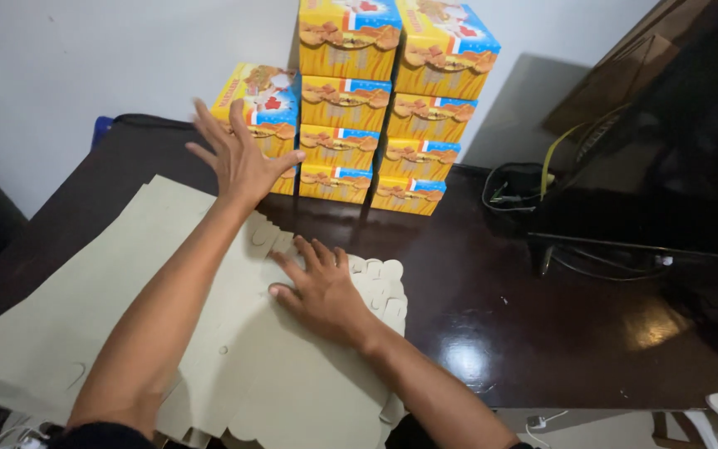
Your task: Folding a cardboard box and placing a packaged food item inside it
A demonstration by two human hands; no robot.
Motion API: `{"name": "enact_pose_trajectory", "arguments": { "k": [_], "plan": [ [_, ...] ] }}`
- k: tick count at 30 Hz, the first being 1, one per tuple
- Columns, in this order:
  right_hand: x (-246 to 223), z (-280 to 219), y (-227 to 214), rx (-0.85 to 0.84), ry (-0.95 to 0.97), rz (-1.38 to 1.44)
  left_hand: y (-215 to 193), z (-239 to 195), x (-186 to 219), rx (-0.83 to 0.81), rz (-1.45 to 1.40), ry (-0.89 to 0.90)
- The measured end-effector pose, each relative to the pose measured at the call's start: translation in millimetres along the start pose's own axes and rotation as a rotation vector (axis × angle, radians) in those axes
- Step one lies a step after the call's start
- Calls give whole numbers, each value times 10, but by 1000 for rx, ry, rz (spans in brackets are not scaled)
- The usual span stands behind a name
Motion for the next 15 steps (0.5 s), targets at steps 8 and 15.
{"name": "enact_pose_trajectory", "arguments": {
  "k": [8,15],
  "plan": [
    [-38,-43,-111,114,-52,72,186,798,520,168,33,120],
    [-18,-37,-59,171,-75,116,682,1334,1027,24,161,-57]
  ]
}}
Point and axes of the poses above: each hand's wrist, its own z-axis towards the middle knuckle, its own y-axis out of the palm, x = y × z, the point moved 9 cm from there along z, towards the middle knuckle, and after that the axes turned 14 degrees about y, right-handed, at the moved point
